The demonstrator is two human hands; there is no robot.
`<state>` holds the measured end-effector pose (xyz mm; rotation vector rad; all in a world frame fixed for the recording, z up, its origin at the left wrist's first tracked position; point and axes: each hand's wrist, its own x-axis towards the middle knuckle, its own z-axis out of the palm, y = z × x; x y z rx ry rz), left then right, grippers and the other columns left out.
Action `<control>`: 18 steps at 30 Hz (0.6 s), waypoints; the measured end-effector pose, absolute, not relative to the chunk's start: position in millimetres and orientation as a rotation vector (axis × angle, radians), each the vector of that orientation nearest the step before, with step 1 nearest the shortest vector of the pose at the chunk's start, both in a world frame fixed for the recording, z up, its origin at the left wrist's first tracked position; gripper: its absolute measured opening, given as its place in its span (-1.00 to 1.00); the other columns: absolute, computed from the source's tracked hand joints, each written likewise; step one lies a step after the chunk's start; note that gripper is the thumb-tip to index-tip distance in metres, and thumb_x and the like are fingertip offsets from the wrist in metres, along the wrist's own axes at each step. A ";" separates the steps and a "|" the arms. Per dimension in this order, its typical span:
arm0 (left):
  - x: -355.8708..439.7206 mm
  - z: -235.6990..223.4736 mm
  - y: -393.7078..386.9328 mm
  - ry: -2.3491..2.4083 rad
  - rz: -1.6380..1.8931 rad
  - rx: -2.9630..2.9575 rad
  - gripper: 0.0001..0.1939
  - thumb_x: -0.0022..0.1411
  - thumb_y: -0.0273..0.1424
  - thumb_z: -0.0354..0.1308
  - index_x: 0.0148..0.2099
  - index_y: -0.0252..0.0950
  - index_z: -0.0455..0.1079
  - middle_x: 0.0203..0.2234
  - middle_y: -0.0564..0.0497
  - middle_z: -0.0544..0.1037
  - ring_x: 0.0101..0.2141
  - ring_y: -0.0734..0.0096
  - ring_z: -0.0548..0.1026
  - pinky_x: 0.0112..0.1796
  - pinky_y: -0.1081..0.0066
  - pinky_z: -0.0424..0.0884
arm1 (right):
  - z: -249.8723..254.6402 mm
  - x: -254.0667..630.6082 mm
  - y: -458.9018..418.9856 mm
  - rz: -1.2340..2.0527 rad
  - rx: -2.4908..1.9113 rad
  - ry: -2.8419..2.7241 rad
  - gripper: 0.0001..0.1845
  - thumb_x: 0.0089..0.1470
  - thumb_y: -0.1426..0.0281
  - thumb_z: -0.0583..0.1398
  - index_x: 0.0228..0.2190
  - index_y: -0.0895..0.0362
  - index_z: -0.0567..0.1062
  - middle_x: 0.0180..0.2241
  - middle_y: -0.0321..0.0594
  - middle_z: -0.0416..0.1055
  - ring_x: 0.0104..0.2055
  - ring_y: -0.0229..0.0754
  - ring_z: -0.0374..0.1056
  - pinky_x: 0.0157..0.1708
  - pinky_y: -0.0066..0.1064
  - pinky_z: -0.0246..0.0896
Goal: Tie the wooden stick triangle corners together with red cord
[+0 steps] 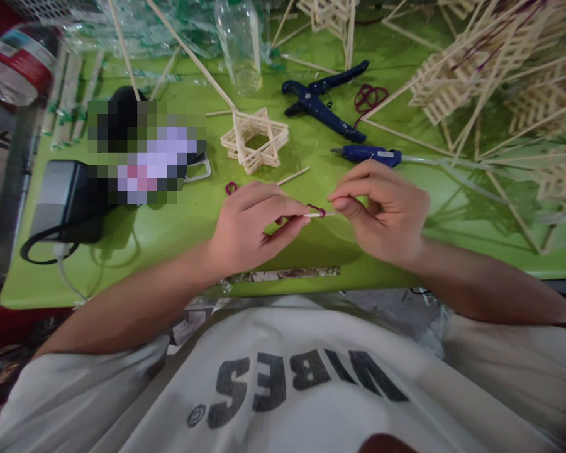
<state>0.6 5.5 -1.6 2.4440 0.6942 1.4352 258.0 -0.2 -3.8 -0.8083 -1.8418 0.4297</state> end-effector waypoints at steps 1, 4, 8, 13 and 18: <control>0.9 -1.4 5.7 0.693 1.442 2.445 -0.94 0.54 -0.43 0.40 -0.06 -0.17 0.59 -0.38 0.09 0.70 -0.39 0.43 0.62 -0.31 0.36 0.51 | -4.4 257.8 -0.2 0.422 -0.807 -1.851 -0.79 0.49 0.13 0.42 -0.16 -0.04 0.79 -0.25 -0.21 0.69 -0.38 -0.19 0.51 -0.36 -0.27 0.49; 1.4 -1.0 6.1 0.689 1.445 2.447 -0.93 0.54 -0.44 0.41 -0.05 -0.18 0.59 -0.38 0.09 0.70 -0.39 0.44 0.62 -0.32 0.37 0.51 | -5.8 258.0 -0.2 0.398 -0.796 -1.868 -0.87 0.51 0.25 0.39 -0.12 -0.07 0.79 -0.24 -0.22 0.69 -0.31 -0.14 0.58 -0.33 -0.25 0.52; 1.3 -1.7 6.5 0.671 1.458 2.434 -0.91 0.52 -0.47 0.43 -0.05 -0.20 0.59 -0.38 0.08 0.69 -0.39 0.45 0.61 -0.31 0.38 0.51 | -5.2 259.5 0.6 0.385 -0.763 -1.898 -0.87 0.51 0.34 0.35 -0.07 -0.09 0.76 -0.21 -0.23 0.68 -0.26 -0.12 0.60 -0.31 -0.22 0.55; 1.1 -2.5 6.8 0.654 1.455 2.454 -0.90 0.52 -0.50 0.40 -0.02 -0.20 0.59 -0.35 0.08 0.71 -0.37 0.44 0.63 -0.29 0.38 0.50 | -4.4 259.6 -1.4 0.404 -0.726 -1.906 -0.79 0.47 0.41 0.35 0.01 -0.12 0.75 -0.16 -0.26 0.70 -0.27 -0.14 0.62 -0.32 -0.24 0.56; 1.3 -4.4 9.2 0.617 1.503 2.451 -0.92 0.51 -0.44 0.44 -0.01 -0.23 0.62 -0.35 0.06 0.71 -0.36 0.44 0.62 -0.31 0.38 0.48 | -8.1 257.5 -6.6 0.375 -0.740 -1.833 -0.38 0.34 0.48 0.41 0.32 -0.23 0.64 -0.19 -0.32 0.77 -0.22 0.01 0.69 -0.15 0.00 0.60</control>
